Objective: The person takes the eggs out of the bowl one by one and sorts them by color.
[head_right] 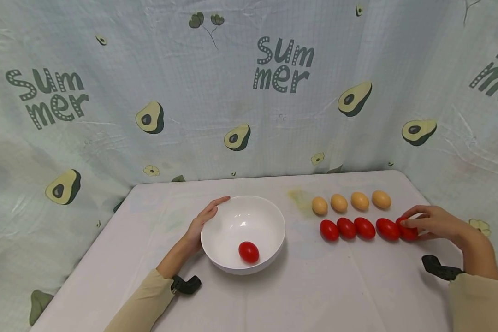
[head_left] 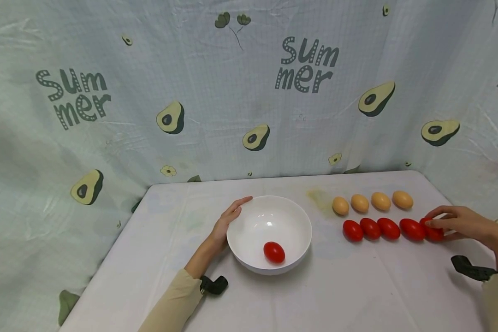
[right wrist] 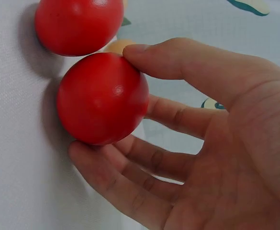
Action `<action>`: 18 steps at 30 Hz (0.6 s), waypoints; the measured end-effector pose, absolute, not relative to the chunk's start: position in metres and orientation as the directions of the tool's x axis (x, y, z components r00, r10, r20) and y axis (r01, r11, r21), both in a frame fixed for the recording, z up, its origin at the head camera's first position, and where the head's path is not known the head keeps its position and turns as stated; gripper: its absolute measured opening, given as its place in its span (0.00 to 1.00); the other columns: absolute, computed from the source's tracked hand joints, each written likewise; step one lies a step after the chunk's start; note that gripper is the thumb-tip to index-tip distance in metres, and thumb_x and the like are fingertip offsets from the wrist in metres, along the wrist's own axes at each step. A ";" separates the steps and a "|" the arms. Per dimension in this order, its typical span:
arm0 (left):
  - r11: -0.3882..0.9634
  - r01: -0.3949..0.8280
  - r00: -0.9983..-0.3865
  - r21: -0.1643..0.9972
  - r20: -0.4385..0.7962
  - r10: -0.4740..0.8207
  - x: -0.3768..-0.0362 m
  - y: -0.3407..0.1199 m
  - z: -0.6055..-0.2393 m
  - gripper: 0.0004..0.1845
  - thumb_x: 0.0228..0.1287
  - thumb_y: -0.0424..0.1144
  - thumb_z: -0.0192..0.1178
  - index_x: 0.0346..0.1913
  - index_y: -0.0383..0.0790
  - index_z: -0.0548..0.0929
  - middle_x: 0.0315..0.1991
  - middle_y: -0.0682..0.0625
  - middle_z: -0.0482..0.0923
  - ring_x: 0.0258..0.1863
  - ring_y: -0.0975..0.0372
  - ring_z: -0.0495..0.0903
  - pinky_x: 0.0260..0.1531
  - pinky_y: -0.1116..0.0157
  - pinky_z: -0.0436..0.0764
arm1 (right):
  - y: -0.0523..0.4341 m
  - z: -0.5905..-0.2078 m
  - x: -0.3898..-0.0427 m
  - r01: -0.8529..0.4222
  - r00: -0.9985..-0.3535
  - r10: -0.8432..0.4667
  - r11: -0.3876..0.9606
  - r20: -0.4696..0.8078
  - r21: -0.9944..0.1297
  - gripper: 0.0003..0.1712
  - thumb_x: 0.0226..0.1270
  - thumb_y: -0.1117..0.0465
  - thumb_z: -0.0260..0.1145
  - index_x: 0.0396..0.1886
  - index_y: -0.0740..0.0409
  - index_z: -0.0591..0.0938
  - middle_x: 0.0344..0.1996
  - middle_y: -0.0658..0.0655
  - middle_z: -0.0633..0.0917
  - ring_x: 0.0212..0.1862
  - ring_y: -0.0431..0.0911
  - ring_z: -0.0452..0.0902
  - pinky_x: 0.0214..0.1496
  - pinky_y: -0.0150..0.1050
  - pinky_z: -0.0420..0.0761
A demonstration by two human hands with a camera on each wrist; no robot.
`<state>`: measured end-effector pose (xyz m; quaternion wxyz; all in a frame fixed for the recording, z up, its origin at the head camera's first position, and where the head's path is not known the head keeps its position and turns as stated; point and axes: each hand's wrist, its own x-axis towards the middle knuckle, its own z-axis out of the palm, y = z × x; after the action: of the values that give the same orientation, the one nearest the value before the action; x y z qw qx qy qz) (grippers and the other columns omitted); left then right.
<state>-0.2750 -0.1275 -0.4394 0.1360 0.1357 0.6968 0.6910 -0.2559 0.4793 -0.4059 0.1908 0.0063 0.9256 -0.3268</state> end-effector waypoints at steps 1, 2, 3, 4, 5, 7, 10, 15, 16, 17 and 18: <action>0.007 -0.001 -0.926 1.000 -0.003 0.376 -0.275 -0.128 -0.439 0.26 0.85 0.47 0.35 0.80 0.50 0.63 0.82 0.51 0.57 0.78 0.53 0.62 0.62 0.74 0.73 | 0.480 -0.406 -0.256 0.136 -0.925 -0.117 0.787 -0.361 -0.602 0.33 0.79 0.53 0.59 0.61 0.83 0.67 0.48 0.71 0.84 0.46 0.48 0.80 0.51 0.52 0.88; 0.008 -0.001 -0.927 1.000 -0.004 0.375 -0.274 -0.127 -0.438 0.26 0.85 0.47 0.35 0.80 0.50 0.64 0.82 0.51 0.57 0.78 0.53 0.62 0.61 0.74 0.74 | 0.480 -0.406 -0.256 0.135 -0.924 -0.118 0.787 -0.363 -0.602 0.34 0.79 0.52 0.59 0.62 0.82 0.67 0.48 0.70 0.84 0.46 0.48 0.80 0.51 0.52 0.88; 0.007 -0.002 -0.927 1.000 -0.005 0.375 -0.274 -0.127 -0.438 0.26 0.85 0.46 0.35 0.80 0.50 0.64 0.82 0.51 0.57 0.78 0.53 0.62 0.61 0.74 0.74 | 0.480 -0.406 -0.256 0.136 -0.924 -0.120 0.786 -0.364 -0.603 0.34 0.79 0.51 0.59 0.62 0.82 0.67 0.49 0.70 0.84 0.46 0.48 0.80 0.51 0.52 0.88; 0.007 -0.003 -0.927 1.000 -0.005 0.375 -0.273 -0.128 -0.438 0.26 0.85 0.46 0.35 0.80 0.50 0.64 0.82 0.51 0.57 0.78 0.53 0.62 0.61 0.74 0.74 | 0.480 -0.407 -0.256 0.136 -0.923 -0.123 0.784 -0.366 -0.606 0.35 0.79 0.51 0.59 0.62 0.81 0.67 0.49 0.70 0.84 0.47 0.48 0.80 0.51 0.52 0.88; 0.006 -0.004 -0.927 1.000 -0.006 0.375 -0.273 -0.128 -0.437 0.26 0.85 0.46 0.35 0.80 0.51 0.64 0.82 0.51 0.57 0.78 0.52 0.63 0.61 0.74 0.74 | 0.480 -0.407 -0.255 0.133 -0.922 -0.127 0.783 -0.366 -0.607 0.35 0.79 0.50 0.60 0.63 0.81 0.67 0.50 0.70 0.84 0.47 0.48 0.80 0.52 0.52 0.88; 0.009 -0.004 -0.927 1.000 -0.007 0.375 -0.273 -0.128 -0.437 0.26 0.85 0.46 0.35 0.80 0.51 0.64 0.82 0.51 0.57 0.78 0.52 0.62 0.61 0.74 0.74 | 0.480 -0.407 -0.255 0.127 -0.920 -0.136 0.783 -0.368 -0.609 0.36 0.78 0.49 0.60 0.64 0.80 0.67 0.51 0.70 0.84 0.48 0.48 0.80 0.52 0.53 0.88; 0.007 -0.002 -0.925 1.000 -0.005 0.379 -0.274 -0.128 -0.438 0.26 0.85 0.46 0.35 0.80 0.50 0.63 0.82 0.51 0.57 0.78 0.53 0.61 0.62 0.75 0.73 | 0.479 -0.407 -0.254 0.118 -0.919 -0.148 0.783 -0.367 -0.610 0.37 0.78 0.49 0.60 0.65 0.80 0.66 0.53 0.73 0.82 0.49 0.48 0.81 0.52 0.53 0.88; -0.005 -0.002 -0.925 1.000 0.000 0.379 -0.274 -0.128 -0.438 0.26 0.85 0.45 0.35 0.80 0.49 0.64 0.82 0.51 0.57 0.78 0.54 0.61 0.62 0.76 0.73 | 0.478 -0.405 -0.255 0.106 -0.918 -0.159 0.785 -0.364 -0.610 0.38 0.79 0.49 0.60 0.67 0.80 0.63 0.58 0.81 0.76 0.50 0.50 0.81 0.52 0.54 0.88; -0.007 -0.002 -0.926 1.000 0.001 0.378 -0.273 -0.127 -0.437 0.26 0.85 0.45 0.35 0.80 0.49 0.64 0.82 0.51 0.57 0.78 0.54 0.61 0.62 0.76 0.73 | 0.478 -0.405 -0.255 0.107 -0.917 -0.160 0.784 -0.365 -0.611 0.38 0.79 0.49 0.60 0.67 0.80 0.63 0.59 0.81 0.76 0.51 0.50 0.81 0.52 0.54 0.88; -0.006 -0.001 -0.927 1.000 0.002 0.376 -0.273 -0.127 -0.437 0.26 0.85 0.45 0.35 0.80 0.49 0.64 0.82 0.52 0.57 0.78 0.54 0.61 0.62 0.76 0.73 | 0.478 -0.405 -0.255 0.104 -0.916 -0.164 0.784 -0.366 -0.612 0.38 0.79 0.50 0.59 0.67 0.81 0.63 0.59 0.82 0.75 0.50 0.50 0.81 0.52 0.54 0.88; -0.006 0.000 -0.927 1.000 0.002 0.375 -0.273 -0.127 -0.437 0.26 0.85 0.45 0.35 0.80 0.49 0.64 0.82 0.52 0.57 0.79 0.54 0.60 0.62 0.76 0.73 | 0.478 -0.404 -0.255 0.108 -0.916 -0.162 0.783 -0.367 -0.613 0.38 0.79 0.50 0.60 0.67 0.81 0.63 0.59 0.82 0.76 0.50 0.50 0.81 0.52 0.54 0.88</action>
<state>-0.2733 -0.1271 -0.4369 0.1345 0.1354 0.6919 0.6963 -0.2551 0.4780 -0.4044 0.2044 -0.0147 0.9217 -0.3293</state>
